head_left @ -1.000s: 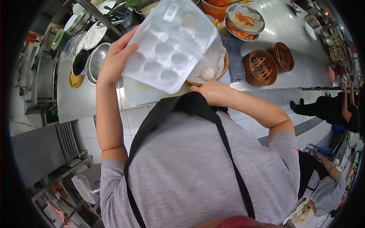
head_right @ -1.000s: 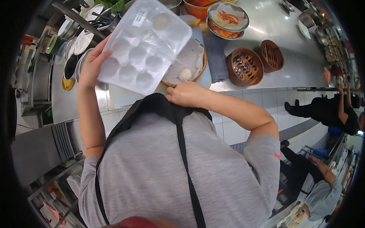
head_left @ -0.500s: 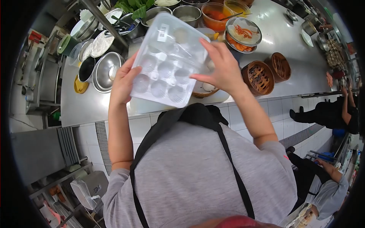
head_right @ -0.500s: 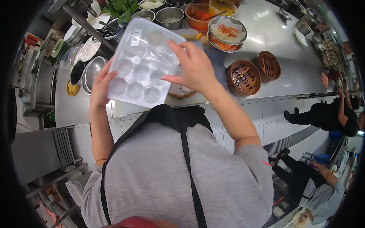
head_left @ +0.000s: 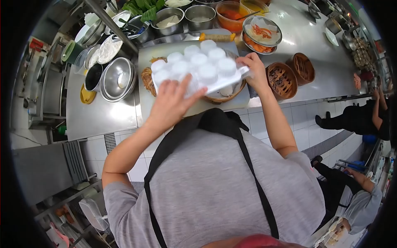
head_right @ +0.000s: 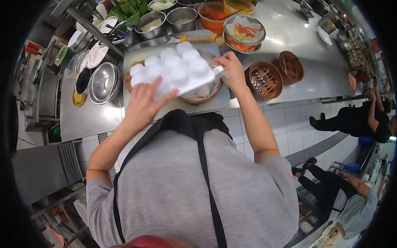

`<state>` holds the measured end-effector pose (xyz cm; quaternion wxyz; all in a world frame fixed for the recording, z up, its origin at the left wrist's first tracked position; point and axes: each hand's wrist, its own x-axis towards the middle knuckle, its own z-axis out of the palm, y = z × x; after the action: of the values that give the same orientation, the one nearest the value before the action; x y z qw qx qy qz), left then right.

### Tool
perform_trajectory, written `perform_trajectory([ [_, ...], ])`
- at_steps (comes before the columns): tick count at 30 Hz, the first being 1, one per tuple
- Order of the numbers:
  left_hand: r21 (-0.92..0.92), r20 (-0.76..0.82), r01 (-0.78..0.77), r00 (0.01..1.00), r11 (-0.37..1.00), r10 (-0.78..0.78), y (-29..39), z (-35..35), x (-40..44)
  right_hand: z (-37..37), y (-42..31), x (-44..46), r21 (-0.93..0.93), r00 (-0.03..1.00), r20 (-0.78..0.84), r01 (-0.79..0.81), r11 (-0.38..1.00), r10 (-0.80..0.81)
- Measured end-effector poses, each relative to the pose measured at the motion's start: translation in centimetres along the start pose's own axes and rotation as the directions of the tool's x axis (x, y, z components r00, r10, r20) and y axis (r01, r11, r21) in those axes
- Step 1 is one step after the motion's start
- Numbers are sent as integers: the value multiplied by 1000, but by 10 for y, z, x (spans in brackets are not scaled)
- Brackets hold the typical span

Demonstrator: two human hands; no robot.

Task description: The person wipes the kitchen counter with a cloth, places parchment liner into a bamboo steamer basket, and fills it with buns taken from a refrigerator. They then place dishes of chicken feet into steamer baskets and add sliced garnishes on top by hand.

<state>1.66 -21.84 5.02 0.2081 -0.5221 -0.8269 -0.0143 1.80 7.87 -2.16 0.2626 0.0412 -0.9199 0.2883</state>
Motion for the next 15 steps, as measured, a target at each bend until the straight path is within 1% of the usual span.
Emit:
perform_trajectory([
  [1, -85, -52, 55, 997, 995, -60, -8, -10, 4, 0, 1, -2, 43, 999, -28, 22, 999, -21],
  [2, -83, -53, 53, 997, 995, -58, -15, -18, 7, 0, -1, -1, 43, 999, -31, 22, 999, -21],
  [3, -206, -42, 135, 988, 969, -147, -25, -27, 11, -1, -5, 6, 201, 983, -51, -164, 966, 177],
  [4, -326, -19, 215, 972, 921, -233, -33, -36, 14, -1, -11, 12, 355, 929, -36, -332, 874, 368],
  [5, -367, 14, 262, 961, 893, -276, -40, -47, 18, -3, -18, 18, 356, 932, -41, -324, 876, 361],
  [6, -359, 4, 259, 961, 897, -276, -43, -53, 23, -6, -29, 25, 536, 902, 27, -376, 756, 430],
  [7, -501, 2, 311, 934, 808, -358, -48, -59, 28, -9, -41, 34, 689, 873, 105, -409, 599, 475],
  [8, -631, 14, 345, 901, 695, -434, -53, -63, 33, -9, -52, 41, 805, 845, 195, -428, 411, 498],
  [9, -690, -3, 313, 900, 652, -435, -58, -67, 37, -7, -64, 47, 833, 900, 135, -329, 444, 414],
  [10, -687, -16, 308, 899, 658, -438, -68, -63, 38, -4, -68, 52, 835, 906, 128, -317, 450, 403],
  [11, -772, 5, 277, 903, 572, -430, -81, -55, 35, 1, -70, 56, 812, 948, -16, -174, 557, 319],
  [12, -843, 28, 253, 901, 474, -432, -85, -59, 32, 6, -75, 61, 769, 967, -141, -28, 639, 212],
  [13, -960, 179, 265, 837, 96, -517, -81, -68, 24, 4, -77, 62, 726, 965, -144, -47, 686, 218],
  [14, -966, 164, 249, 802, 72, -575, -86, -73, 7, 7, -72, 63, 645, 972, -151, -40, 763, 179],
  [15, -978, 179, 208, 735, -33, -654, -90, -76, -16, 8, -81, 61, 732, 967, -91, -97, 674, 239],
])
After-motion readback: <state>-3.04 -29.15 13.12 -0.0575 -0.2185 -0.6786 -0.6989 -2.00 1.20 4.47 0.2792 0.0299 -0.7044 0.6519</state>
